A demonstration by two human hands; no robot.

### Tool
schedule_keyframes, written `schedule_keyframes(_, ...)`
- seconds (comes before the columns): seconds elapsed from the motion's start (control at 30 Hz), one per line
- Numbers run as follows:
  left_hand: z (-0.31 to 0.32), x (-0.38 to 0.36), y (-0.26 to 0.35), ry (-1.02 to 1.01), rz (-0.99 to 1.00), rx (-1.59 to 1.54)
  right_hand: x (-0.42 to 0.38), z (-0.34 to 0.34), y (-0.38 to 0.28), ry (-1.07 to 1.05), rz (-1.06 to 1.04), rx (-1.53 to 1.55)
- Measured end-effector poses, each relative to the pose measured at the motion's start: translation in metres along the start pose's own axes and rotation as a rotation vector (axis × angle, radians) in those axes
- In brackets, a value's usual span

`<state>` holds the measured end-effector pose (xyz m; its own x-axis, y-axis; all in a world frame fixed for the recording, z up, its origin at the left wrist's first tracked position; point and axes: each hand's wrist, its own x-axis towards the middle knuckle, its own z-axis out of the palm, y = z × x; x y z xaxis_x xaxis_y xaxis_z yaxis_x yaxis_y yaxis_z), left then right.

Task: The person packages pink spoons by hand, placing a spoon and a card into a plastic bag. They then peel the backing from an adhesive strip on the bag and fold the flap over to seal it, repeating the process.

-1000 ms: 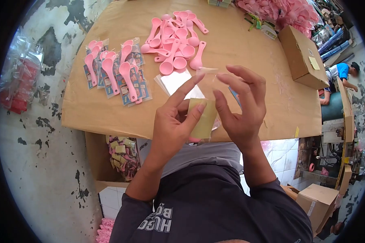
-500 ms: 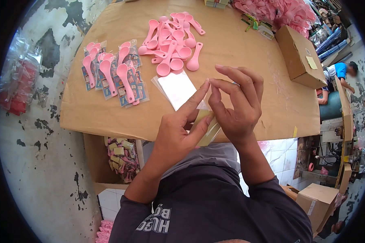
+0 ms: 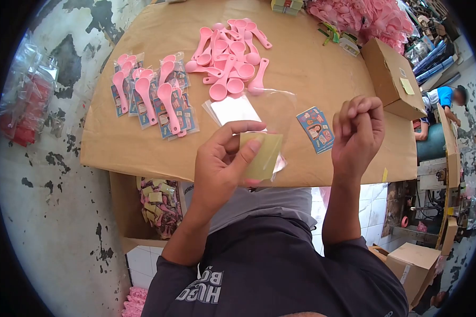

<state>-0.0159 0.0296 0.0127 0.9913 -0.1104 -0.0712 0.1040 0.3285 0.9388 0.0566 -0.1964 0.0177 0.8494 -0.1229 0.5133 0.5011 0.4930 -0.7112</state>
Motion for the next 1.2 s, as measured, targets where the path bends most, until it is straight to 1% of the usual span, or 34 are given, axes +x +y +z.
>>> schedule_keyframes(0.03, -0.002, 0.003, -0.004, 0.003, 0.067, -0.023, -0.007, -0.002, 0.0, 0.004, 0.003, 0.0)
schedule_keyframes(0.07, -0.003, 0.005, -0.008, 0.005, 0.135, -0.045, -0.013, -0.004, 0.0, -0.075, 0.14, -0.059)
schedule_keyframes(0.1, -0.004, 0.007, -0.012, -0.001, 0.132, -0.043, -0.018, -0.002, -0.003, -0.154, 0.273, -0.117)
schedule_keyframes(0.17, -0.005, 0.012, -0.018, 0.012, 0.267, 0.045, -0.029, 0.009, -0.001, -0.205, 0.41, -0.369)
schedule_keyframes(0.2, -0.005, 0.014, -0.018, 0.007, 0.264, 0.045, -0.033, 0.019, 0.002, -0.199, 0.409, -0.371)
schedule_keyframes(0.27, -0.004, 0.014, -0.019, -0.001, 0.256, 0.014, -0.039, 0.035, 0.007, -0.279, 0.372, -0.445)
schedule_keyframes(0.33, -0.007, 0.013, -0.018, -0.009, 0.262, 0.029, -0.037, 0.027, 0.009, -0.299, 0.395, -0.424)
schedule_keyframes(0.5, -0.01, 0.011, -0.014, -0.001, 0.235, 0.059, -0.029, 0.027, 0.002, -0.291, 0.539, -0.376)
schedule_keyframes(0.57, -0.011, 0.01, -0.014, 0.016, 0.228, 0.099, -0.029, 0.029, 0.003, -0.293, 0.537, -0.356)
schedule_keyframes(0.7, -0.007, 0.007, -0.008, 0.023, 0.213, 0.071, -0.03, 0.029, 0.003, -0.259, 0.542, -0.309)
schedule_keyframes(0.77, -0.006, 0.006, -0.01, 0.031, 0.262, -0.002, -0.032, 0.026, 0.003, -0.252, 0.547, -0.27)
schedule_keyframes(0.8, -0.008, 0.007, -0.012, 0.03, 0.259, -0.001, -0.032, 0.024, 0.003, -0.246, 0.551, -0.232)
schedule_keyframes(0.83, -0.012, 0.007, -0.015, -0.009, 0.302, 0.043, -0.033, 0.02, 0.006, -0.243, 0.552, -0.231)
schedule_keyframes(0.87, -0.014, 0.007, -0.017, -0.047, 0.345, 0.087, -0.032, 0.014, 0.01, -0.299, 0.495, -0.213)
schedule_keyframes(0.9, -0.015, 0.008, -0.018, -0.048, 0.344, 0.088, -0.031, 0.013, 0.012, -0.355, 0.437, -0.195)
schedule_keyframes(0.97, -0.016, 0.008, -0.019, -0.077, 0.406, 0.103, -0.03, 0.015, 0.005, -0.357, 0.444, -0.209)
schedule_keyframes(1.03, -0.018, 0.009, -0.021, -0.081, 0.402, 0.047, -0.029, 0.017, 0.0, -0.361, 0.452, -0.221)
schedule_keyframes(1.1, -0.022, 0.009, -0.023, -0.083, 0.402, -0.007, -0.028, 0.016, -0.001, -0.414, 0.416, -0.249)
schedule_keyframes(1.13, -0.025, 0.009, -0.025, -0.082, 0.366, -0.039, -0.028, 0.017, 0.0, -0.417, 0.418, -0.247)
schedule_keyframes(1.2, -0.025, 0.007, -0.024, -0.075, 0.333, -0.069, -0.029, 0.022, 0.004, -0.439, 0.331, -0.295)
